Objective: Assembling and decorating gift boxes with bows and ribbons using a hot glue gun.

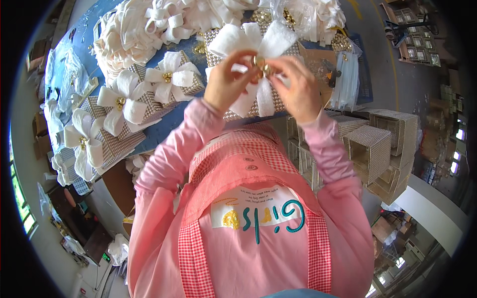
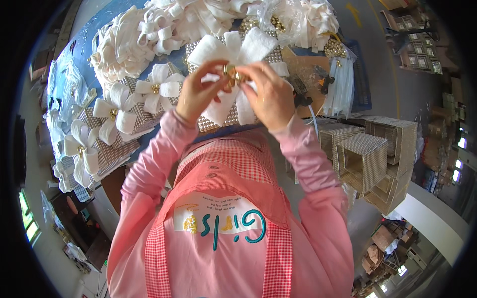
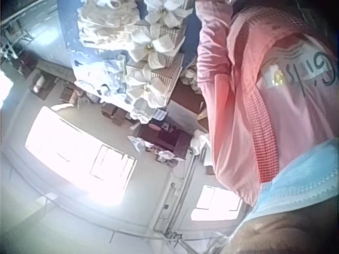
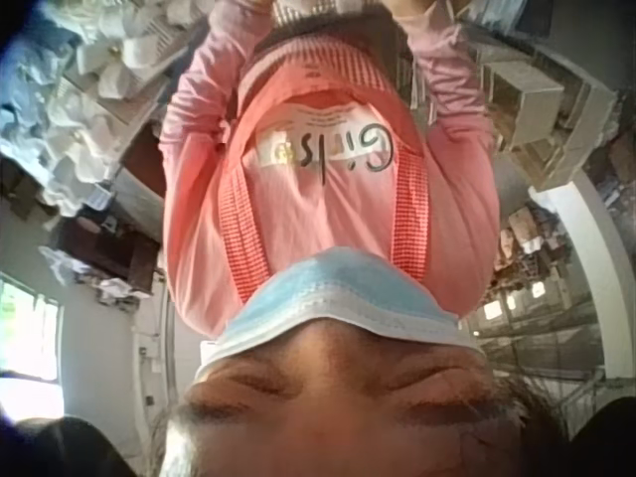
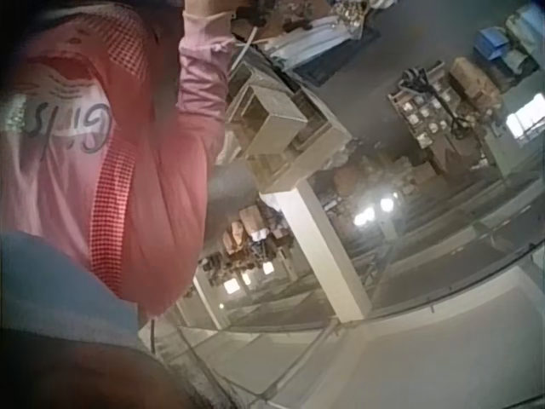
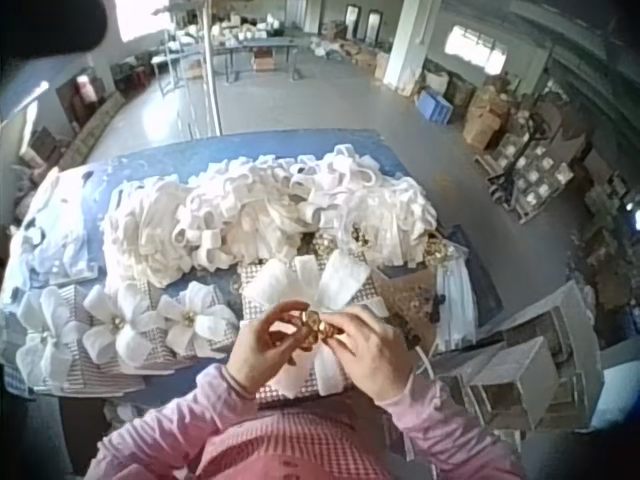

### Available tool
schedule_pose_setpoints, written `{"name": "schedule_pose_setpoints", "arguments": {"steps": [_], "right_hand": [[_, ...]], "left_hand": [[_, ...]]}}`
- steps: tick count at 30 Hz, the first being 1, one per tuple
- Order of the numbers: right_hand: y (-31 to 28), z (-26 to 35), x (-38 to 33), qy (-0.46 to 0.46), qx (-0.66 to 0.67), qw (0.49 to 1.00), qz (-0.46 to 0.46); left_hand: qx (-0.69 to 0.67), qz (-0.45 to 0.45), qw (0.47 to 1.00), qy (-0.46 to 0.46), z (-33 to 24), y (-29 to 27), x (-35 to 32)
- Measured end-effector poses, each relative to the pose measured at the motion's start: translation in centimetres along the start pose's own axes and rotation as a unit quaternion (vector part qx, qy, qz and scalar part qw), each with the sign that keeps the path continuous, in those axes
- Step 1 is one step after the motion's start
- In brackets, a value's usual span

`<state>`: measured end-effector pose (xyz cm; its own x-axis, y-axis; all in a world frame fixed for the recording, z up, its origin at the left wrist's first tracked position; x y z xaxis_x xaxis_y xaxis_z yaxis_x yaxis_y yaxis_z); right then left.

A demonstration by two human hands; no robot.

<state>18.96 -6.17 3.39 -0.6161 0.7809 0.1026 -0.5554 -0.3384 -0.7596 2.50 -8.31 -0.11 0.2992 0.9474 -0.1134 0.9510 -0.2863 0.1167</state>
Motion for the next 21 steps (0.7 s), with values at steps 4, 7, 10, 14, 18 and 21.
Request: {"name": "schedule_pose_setpoints", "arguments": {"steps": [4, 7, 10, 14, 18, 21], "right_hand": [[-0.8, -1.3, 2.5, 0.030, 0.011, 0.999, -0.019], [0.1, -2.0, 2.3, 0.021, -0.009, 0.999, -0.024], [1.2, -3.3, 1.7, 0.035, -0.033, 0.999, -0.020], [2.4, -4.4, 1.6, 0.060, -0.049, 0.997, -0.016], [3.6, -5.4, 1.8, 0.061, -0.055, 0.997, -0.006], [3.8, -5.4, 1.8, 0.064, -0.067, 0.996, -0.010]], "left_hand": [[0.040, 0.030, 0.999, 0.003, -0.5, -2.0, 3.5], [0.070, 0.039, 0.996, -0.037, 0.5, -2.1, 3.8], [0.095, 0.032, 0.993, -0.058, 1.7, -1.7, 3.8], [0.141, 0.014, 0.987, -0.075, 3.0, -1.5, 4.7], [0.293, -0.016, 0.956, 0.014, 5.0, -2.0, 5.4], [0.388, -0.032, 0.919, 0.059, 4.6, -2.4, 5.1]]}}
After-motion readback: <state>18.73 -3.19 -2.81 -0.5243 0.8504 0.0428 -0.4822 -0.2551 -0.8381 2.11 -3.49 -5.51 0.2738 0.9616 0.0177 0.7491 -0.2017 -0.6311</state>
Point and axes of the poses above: each hand's wrist, its own x-axis towards the middle knuckle, its own y-axis out of the palm, z = x × y, the point moved 2 cm from there along x, towards the middle knuckle, and after that the axes turned 15 degrees about z, right-handed, at the moved point
